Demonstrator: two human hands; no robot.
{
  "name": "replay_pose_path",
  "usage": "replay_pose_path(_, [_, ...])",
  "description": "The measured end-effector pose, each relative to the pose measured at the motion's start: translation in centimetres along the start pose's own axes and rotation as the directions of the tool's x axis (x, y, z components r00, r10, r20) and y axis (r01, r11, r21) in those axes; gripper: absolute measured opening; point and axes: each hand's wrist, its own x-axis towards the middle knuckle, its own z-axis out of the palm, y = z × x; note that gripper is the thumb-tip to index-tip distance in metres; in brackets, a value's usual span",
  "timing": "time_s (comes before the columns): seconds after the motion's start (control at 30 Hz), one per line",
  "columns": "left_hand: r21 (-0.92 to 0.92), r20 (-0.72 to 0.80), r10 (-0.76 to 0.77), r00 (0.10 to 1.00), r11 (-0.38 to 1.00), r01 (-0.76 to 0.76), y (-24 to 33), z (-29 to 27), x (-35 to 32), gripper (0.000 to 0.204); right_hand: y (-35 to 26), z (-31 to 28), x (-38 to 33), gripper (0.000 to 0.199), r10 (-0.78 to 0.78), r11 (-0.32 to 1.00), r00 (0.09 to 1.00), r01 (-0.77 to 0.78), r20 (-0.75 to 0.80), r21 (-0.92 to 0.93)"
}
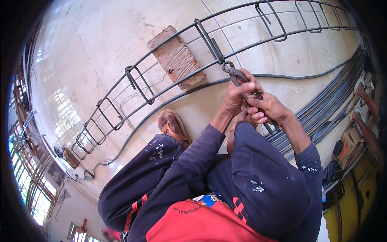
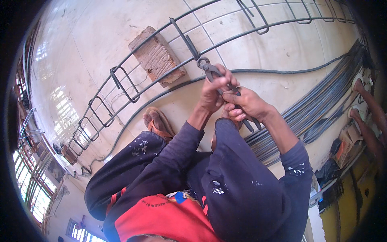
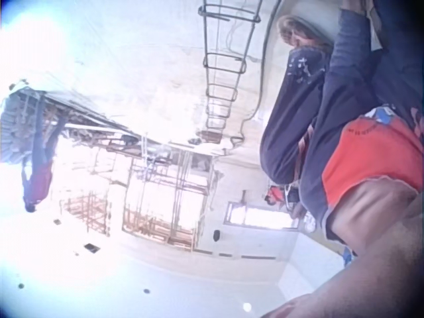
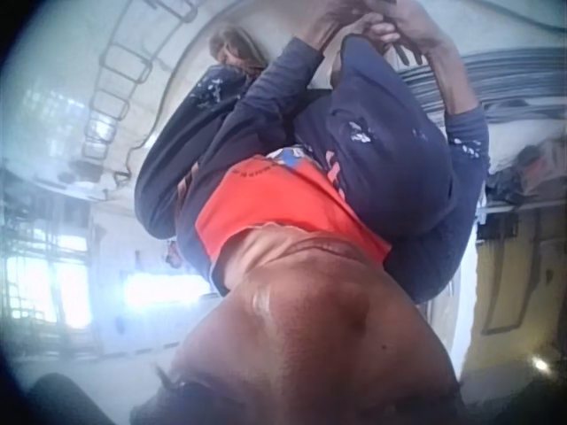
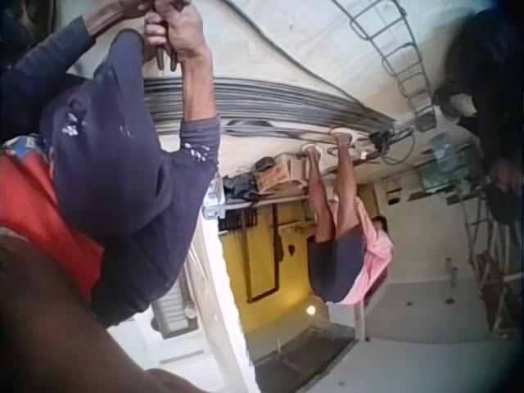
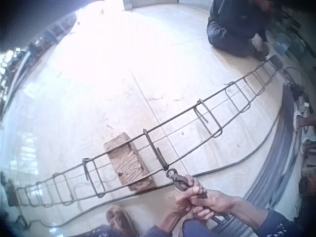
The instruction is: The person sits on the floor and uses pliers to twist wire ties around intersecting metal rods, securing a ladder-like metal frame. The person repeatedly wraps and twists wire at multiple joints along the frame.
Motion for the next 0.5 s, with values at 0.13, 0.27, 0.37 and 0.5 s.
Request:
replay_pose_path(0.13, [0.105, -0.087, -0.044, 0.995, 0.993, 0.053, -0.2, 0.2, 0.6, 0.037, 0.2, 0.9, -0.1, 0.024, -0.058, 0.994, 0.993, 0.047, -0.102, -0.103])
replay_pose_path(0.27, [0.042, -0.214, -0.075, 0.974, 0.995, 0.085, -0.4, 1.2, 0.9, 0.039, 0.0, 1.7, -1.0, 0.028, -0.128, 0.862, 0.957, -0.023, -0.261, -0.506])
replay_pose_path(0.37, [0.01, -0.277, -0.065, 0.959, 0.997, 0.071, 0.1, 1.8, 1.0, 0.038, 0.0, 5.9, -3.2, 0.033, -0.47, 0.435, 0.788, -0.185, -0.398, -0.881])
replay_pose_path(0.5, [-0.072, -0.334, -0.047, 0.942, 0.997, 0.024, 0.0, 2.9, 1.3, 0.035, 4.6, 6.1, -4.1, 0.058, -0.901, -0.279, 0.42, -0.376, 0.106, -0.883])
